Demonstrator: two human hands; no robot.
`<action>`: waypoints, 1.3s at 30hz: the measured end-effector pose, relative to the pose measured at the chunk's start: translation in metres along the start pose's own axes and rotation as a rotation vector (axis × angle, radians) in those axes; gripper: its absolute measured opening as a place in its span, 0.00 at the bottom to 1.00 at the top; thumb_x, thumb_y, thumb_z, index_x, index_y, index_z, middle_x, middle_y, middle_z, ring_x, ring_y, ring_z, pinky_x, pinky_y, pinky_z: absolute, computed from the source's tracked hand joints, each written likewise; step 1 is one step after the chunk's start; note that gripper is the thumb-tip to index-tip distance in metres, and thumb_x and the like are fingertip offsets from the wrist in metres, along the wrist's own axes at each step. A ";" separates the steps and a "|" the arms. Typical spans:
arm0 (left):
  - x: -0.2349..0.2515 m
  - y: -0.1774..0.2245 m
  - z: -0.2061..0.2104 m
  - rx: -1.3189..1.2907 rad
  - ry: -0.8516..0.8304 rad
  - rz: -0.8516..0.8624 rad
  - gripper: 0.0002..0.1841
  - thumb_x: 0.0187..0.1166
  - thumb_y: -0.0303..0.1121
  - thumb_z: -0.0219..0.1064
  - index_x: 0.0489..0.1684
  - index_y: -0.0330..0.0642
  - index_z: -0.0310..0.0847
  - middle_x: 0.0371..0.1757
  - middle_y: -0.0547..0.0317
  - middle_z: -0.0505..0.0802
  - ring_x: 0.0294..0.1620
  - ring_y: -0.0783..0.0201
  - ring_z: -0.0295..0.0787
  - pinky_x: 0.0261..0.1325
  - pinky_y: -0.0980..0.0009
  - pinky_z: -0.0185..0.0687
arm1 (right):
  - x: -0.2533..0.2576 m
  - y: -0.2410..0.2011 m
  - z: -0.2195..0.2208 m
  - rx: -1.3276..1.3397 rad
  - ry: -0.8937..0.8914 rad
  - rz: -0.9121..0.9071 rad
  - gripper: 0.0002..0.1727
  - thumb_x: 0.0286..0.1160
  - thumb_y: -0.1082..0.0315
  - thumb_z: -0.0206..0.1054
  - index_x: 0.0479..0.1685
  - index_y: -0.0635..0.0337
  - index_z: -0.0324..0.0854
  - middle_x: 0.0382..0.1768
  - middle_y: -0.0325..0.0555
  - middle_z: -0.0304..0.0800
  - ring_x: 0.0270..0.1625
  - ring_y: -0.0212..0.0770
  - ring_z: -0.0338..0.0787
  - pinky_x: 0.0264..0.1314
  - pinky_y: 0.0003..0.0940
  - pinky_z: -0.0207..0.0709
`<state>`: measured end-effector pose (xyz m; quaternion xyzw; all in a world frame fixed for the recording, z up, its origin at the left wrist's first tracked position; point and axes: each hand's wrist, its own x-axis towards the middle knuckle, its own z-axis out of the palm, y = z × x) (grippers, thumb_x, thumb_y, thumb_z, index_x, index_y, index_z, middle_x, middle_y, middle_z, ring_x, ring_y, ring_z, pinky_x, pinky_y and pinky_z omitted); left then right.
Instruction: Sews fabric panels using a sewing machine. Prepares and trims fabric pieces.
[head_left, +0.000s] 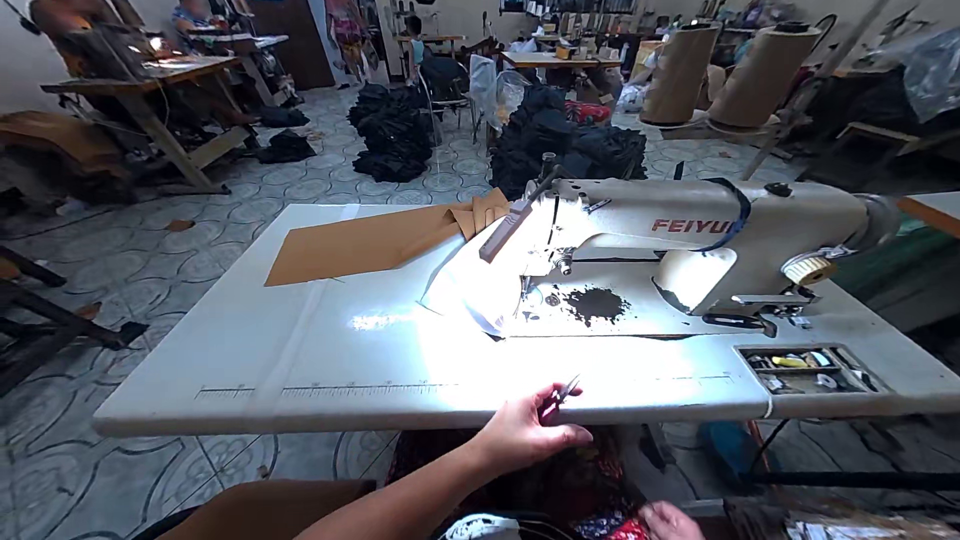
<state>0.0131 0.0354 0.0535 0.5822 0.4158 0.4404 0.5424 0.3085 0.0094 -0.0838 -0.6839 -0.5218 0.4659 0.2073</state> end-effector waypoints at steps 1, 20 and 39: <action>-0.001 -0.002 0.006 -0.058 -0.044 0.006 0.26 0.69 0.30 0.77 0.68 0.36 0.79 0.23 0.79 0.74 0.20 0.86 0.65 0.27 0.88 0.62 | -0.006 -0.021 -0.002 0.132 -0.016 -0.097 0.07 0.82 0.76 0.58 0.41 0.71 0.80 0.25 0.38 0.78 0.27 0.27 0.77 0.36 0.26 0.75; 0.057 0.033 0.034 0.397 0.012 0.412 0.02 0.75 0.25 0.71 0.36 0.35 0.86 0.25 0.64 0.85 0.23 0.80 0.75 0.28 0.82 0.72 | -0.092 -0.219 -0.126 0.253 0.544 -1.057 0.09 0.88 0.69 0.54 0.53 0.48 0.79 0.17 0.22 0.71 0.12 0.17 0.65 0.12 0.12 0.62; 0.035 0.058 0.010 0.665 0.012 0.042 0.30 0.85 0.43 0.65 0.84 0.44 0.62 0.33 0.55 0.83 0.30 0.63 0.79 0.37 0.60 0.79 | -0.005 -0.169 -0.043 0.205 -0.017 -0.613 0.17 0.71 0.77 0.70 0.60 0.64 0.80 0.53 0.46 0.91 0.38 0.30 0.90 0.43 0.28 0.87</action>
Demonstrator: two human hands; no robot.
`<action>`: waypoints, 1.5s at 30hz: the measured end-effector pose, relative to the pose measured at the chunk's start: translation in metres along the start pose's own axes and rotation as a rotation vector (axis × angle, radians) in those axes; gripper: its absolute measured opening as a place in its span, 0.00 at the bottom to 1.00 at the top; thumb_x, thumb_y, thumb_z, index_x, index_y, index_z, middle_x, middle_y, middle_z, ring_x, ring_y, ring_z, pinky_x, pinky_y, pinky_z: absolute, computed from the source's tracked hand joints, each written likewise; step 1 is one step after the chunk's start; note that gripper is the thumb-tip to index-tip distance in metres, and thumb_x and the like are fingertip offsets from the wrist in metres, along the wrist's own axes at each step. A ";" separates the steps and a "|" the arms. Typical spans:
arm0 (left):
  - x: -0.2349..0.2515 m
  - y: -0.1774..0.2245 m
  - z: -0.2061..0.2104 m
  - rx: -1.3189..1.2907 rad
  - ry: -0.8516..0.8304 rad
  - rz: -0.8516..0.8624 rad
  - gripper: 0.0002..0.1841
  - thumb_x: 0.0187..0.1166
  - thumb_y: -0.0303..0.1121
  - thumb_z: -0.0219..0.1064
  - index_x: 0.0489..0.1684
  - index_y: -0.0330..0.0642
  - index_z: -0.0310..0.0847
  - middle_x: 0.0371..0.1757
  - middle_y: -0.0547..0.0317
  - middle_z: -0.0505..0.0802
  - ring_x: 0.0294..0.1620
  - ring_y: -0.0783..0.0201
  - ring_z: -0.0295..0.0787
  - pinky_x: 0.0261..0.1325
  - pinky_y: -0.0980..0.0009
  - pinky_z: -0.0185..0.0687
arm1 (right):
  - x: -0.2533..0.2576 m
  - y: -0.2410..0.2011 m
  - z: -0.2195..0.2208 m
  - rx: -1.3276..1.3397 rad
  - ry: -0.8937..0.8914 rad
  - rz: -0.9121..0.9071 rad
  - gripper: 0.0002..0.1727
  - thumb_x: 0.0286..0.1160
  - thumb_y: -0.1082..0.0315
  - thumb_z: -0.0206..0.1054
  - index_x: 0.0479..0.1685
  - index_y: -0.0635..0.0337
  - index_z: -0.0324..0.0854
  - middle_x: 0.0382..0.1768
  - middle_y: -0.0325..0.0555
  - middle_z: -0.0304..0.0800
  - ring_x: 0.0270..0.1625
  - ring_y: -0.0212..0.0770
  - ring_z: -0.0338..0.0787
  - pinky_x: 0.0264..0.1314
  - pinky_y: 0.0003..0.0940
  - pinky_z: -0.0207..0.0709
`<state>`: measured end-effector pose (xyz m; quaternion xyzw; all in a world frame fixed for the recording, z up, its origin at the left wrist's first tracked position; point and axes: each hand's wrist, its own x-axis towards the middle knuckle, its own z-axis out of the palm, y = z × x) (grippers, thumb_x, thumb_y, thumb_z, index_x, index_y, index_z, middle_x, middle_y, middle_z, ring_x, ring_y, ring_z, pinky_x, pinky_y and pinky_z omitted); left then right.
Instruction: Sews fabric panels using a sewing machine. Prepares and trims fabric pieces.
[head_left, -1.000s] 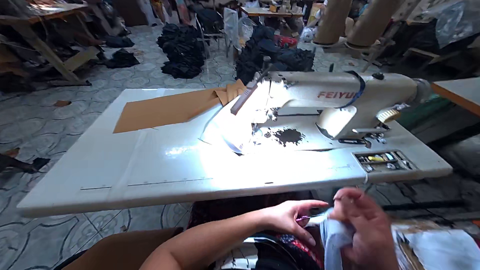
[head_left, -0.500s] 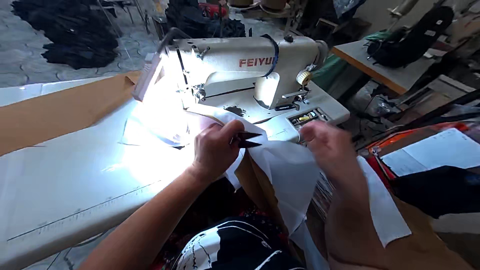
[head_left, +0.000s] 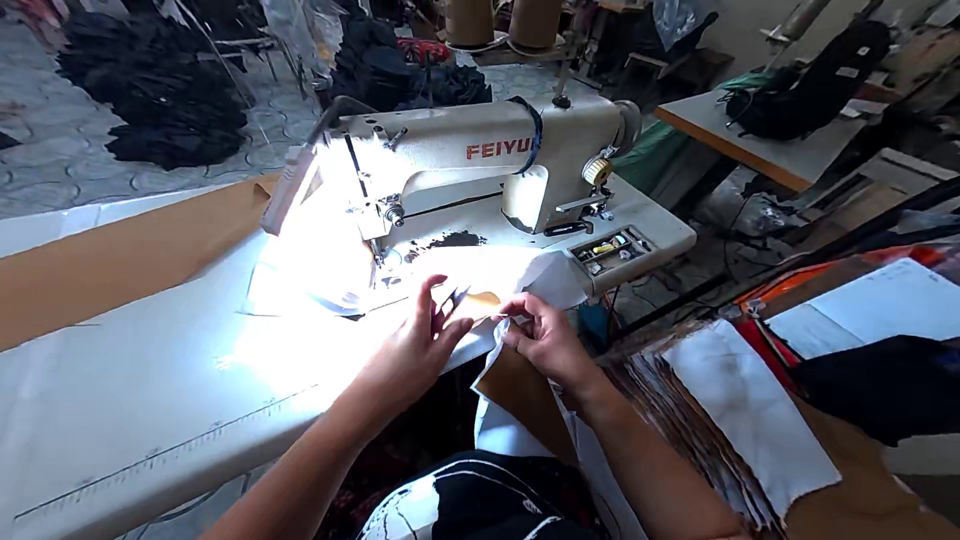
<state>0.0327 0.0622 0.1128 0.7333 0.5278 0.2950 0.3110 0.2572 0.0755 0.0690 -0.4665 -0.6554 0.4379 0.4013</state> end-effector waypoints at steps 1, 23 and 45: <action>-0.009 -0.002 0.003 -0.026 -0.082 -0.011 0.24 0.88 0.43 0.60 0.80 0.43 0.68 0.32 0.59 0.82 0.28 0.67 0.76 0.36 0.65 0.76 | 0.001 0.002 0.000 0.016 -0.013 0.005 0.18 0.70 0.78 0.70 0.60 0.63 0.81 0.55 0.46 0.91 0.38 0.29 0.90 0.41 0.27 0.86; 0.016 -0.017 0.039 -0.058 -0.147 0.006 0.14 0.86 0.31 0.60 0.56 0.32 0.88 0.34 0.56 0.89 0.31 0.73 0.78 0.40 0.72 0.75 | -0.010 0.005 -0.043 -0.175 0.347 -0.312 0.07 0.72 0.71 0.72 0.43 0.66 0.86 0.37 0.39 0.92 0.38 0.25 0.90 0.46 0.27 0.87; -0.044 -0.020 -0.025 -0.381 -0.267 0.796 0.11 0.75 0.29 0.72 0.41 0.26 0.85 0.41 0.51 0.94 0.53 0.74 0.88 0.74 0.74 0.73 | 0.006 -0.105 0.003 0.251 -0.599 -0.791 0.13 0.81 0.68 0.68 0.61 0.53 0.81 0.48 0.24 0.93 0.48 0.13 0.89 0.52 0.09 0.83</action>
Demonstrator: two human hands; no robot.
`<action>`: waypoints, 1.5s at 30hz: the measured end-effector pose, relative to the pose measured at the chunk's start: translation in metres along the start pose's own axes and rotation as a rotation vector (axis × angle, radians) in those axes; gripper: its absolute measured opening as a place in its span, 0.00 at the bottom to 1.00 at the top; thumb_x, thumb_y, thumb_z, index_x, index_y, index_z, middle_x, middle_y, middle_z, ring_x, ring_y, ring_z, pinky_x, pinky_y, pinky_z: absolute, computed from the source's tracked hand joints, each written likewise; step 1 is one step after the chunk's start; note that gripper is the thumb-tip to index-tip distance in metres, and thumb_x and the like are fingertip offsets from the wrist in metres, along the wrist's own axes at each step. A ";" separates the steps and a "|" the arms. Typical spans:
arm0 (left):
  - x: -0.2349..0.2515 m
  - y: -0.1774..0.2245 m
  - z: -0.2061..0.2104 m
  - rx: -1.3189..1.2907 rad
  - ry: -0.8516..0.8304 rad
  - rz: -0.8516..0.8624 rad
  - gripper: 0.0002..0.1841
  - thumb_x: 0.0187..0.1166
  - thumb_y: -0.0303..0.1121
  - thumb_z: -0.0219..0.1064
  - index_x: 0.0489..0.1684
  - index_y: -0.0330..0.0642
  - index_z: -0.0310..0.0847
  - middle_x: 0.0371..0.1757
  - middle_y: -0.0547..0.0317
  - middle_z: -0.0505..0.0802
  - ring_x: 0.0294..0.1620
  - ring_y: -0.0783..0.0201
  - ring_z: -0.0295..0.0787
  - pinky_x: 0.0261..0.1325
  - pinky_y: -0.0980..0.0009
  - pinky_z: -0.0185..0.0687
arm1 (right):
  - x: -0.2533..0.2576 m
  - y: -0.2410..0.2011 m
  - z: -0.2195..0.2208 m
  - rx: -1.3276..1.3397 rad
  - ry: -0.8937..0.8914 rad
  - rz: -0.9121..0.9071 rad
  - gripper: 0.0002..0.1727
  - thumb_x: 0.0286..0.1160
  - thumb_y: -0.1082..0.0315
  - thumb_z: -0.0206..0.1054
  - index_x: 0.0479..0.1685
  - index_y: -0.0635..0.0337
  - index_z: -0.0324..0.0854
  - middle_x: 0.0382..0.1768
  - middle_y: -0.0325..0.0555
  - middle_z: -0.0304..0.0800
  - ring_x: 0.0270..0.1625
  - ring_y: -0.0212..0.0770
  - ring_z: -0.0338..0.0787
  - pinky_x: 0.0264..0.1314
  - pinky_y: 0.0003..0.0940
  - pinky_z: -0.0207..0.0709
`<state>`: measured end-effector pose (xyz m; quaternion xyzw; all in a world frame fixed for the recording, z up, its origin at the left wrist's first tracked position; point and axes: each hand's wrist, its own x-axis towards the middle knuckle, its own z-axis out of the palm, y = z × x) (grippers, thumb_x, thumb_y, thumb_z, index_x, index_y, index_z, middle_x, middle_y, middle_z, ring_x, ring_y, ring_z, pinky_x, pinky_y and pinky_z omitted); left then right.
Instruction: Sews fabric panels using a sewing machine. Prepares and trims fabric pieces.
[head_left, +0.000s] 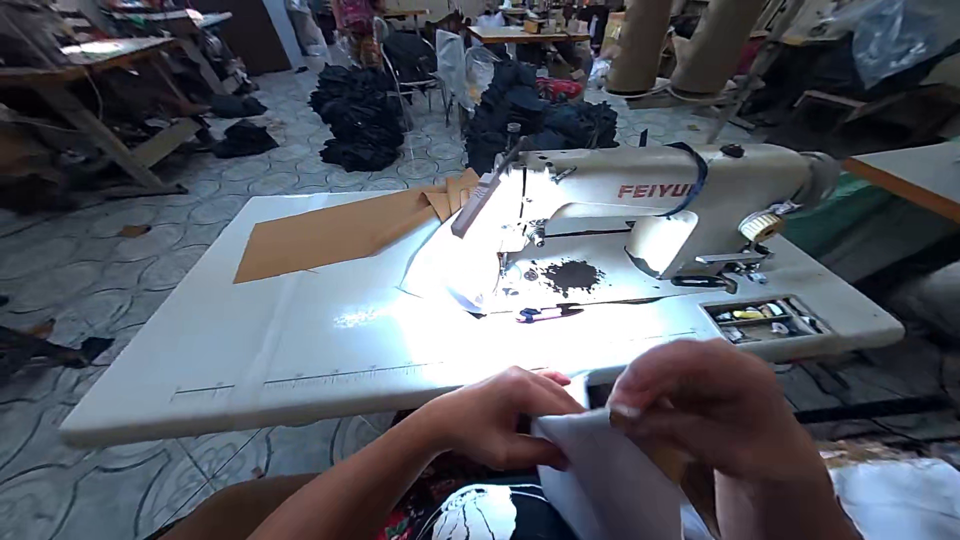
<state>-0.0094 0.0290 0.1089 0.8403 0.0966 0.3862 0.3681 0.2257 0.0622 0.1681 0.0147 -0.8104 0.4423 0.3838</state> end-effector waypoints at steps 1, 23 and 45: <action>-0.012 0.007 -0.005 0.039 0.045 -0.020 0.09 0.76 0.29 0.72 0.34 0.29 0.85 0.39 0.54 0.94 0.52 0.76 0.89 0.70 0.76 0.78 | 0.007 0.006 0.002 0.010 0.068 -0.002 0.12 0.80 0.67 0.70 0.59 0.49 0.83 0.46 0.21 0.94 0.47 0.13 0.90 0.51 0.10 0.84; -0.136 -0.067 -0.192 0.459 1.020 -1.226 0.28 0.74 0.29 0.77 0.74 0.30 0.76 0.61 0.32 0.90 0.60 0.41 0.91 0.68 0.41 0.83 | -0.023 0.169 0.060 -1.005 0.128 0.263 0.19 0.80 0.62 0.60 0.45 0.71 0.91 0.40 0.61 0.95 0.46 0.59 0.96 0.50 0.56 0.87; -0.367 -0.043 -0.019 0.504 0.434 -2.020 0.25 0.84 0.45 0.67 0.55 0.24 0.85 0.62 0.25 0.87 0.68 0.29 0.83 0.68 0.30 0.74 | -0.009 0.138 0.116 -0.572 0.018 0.015 0.19 0.87 0.66 0.56 0.62 0.72 0.84 0.64 0.68 0.87 0.74 0.48 0.85 0.78 0.35 0.74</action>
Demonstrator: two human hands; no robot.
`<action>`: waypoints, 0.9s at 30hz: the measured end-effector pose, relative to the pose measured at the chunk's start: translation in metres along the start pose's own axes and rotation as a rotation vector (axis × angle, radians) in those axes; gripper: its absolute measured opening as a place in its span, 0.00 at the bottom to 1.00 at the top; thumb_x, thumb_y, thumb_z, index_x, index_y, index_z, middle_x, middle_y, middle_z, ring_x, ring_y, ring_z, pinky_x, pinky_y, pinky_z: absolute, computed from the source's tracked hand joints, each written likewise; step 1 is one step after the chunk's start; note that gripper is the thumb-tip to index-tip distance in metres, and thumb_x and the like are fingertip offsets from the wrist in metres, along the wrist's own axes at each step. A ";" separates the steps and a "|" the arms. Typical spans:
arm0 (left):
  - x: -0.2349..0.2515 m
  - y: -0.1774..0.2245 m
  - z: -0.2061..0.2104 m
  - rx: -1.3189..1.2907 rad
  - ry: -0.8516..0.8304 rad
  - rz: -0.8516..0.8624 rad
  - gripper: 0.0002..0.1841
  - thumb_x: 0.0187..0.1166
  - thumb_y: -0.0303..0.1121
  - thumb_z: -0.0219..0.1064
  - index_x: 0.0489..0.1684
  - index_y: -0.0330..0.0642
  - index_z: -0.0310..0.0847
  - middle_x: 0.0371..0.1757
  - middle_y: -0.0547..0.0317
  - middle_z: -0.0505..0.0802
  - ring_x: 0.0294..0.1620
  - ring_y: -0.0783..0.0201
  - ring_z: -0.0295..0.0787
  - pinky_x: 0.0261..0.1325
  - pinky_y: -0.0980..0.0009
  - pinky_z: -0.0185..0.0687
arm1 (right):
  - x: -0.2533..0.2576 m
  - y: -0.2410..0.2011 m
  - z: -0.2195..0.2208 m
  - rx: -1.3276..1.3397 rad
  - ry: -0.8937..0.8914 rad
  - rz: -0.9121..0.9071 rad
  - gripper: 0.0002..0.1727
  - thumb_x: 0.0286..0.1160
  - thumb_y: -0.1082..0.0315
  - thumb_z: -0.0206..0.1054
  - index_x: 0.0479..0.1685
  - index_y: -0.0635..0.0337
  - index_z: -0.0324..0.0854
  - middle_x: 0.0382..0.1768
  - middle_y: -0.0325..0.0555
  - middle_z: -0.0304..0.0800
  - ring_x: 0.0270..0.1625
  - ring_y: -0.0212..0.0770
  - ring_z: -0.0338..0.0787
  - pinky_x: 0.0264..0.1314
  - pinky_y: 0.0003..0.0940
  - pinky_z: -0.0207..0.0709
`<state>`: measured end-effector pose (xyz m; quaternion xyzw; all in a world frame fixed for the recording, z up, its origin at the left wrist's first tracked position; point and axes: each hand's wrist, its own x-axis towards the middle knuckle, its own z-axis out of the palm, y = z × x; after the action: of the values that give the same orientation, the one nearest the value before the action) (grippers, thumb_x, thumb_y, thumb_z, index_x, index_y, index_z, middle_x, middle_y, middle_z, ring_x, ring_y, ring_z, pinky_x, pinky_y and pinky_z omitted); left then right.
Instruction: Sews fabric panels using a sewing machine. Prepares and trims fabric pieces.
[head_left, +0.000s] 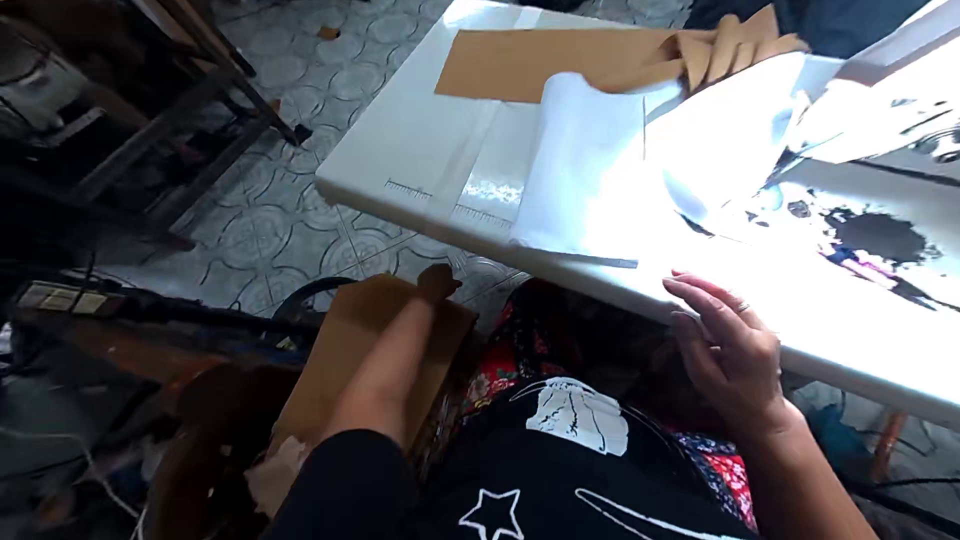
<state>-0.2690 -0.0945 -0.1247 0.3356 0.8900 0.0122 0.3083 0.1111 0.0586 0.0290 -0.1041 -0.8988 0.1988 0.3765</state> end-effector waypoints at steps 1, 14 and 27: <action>-0.002 0.008 0.009 0.082 -0.036 -0.048 0.28 0.82 0.50 0.68 0.54 0.24 0.84 0.62 0.27 0.88 0.67 0.31 0.85 0.66 0.32 0.77 | -0.002 -0.004 0.000 -0.001 -0.021 -0.014 0.19 0.87 0.66 0.57 0.62 0.72 0.84 0.64 0.67 0.87 0.75 0.48 0.84 0.79 0.34 0.73; -0.028 -0.021 0.052 -0.635 0.651 0.038 0.23 0.94 0.39 0.50 0.72 0.26 0.73 0.64 0.24 0.86 0.68 0.33 0.84 0.72 0.37 0.75 | -0.034 -0.012 0.024 0.116 -0.138 0.107 0.17 0.82 0.66 0.61 0.58 0.66 0.89 0.58 0.59 0.91 0.63 0.46 0.90 0.68 0.38 0.83; -0.174 0.162 -0.207 -1.609 1.119 0.608 0.21 0.95 0.26 0.27 0.71 0.15 0.53 0.60 0.45 0.76 0.58 0.79 0.73 0.66 0.88 0.64 | 0.075 -0.103 0.126 1.006 -0.443 0.279 0.39 0.82 0.68 0.67 0.88 0.77 0.53 0.74 0.69 0.79 0.75 0.49 0.84 0.81 0.43 0.75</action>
<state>-0.1874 -0.0358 0.1739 0.1873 0.5118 0.8378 -0.0333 -0.0354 -0.0437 0.0417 0.0148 -0.7286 0.6676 0.1522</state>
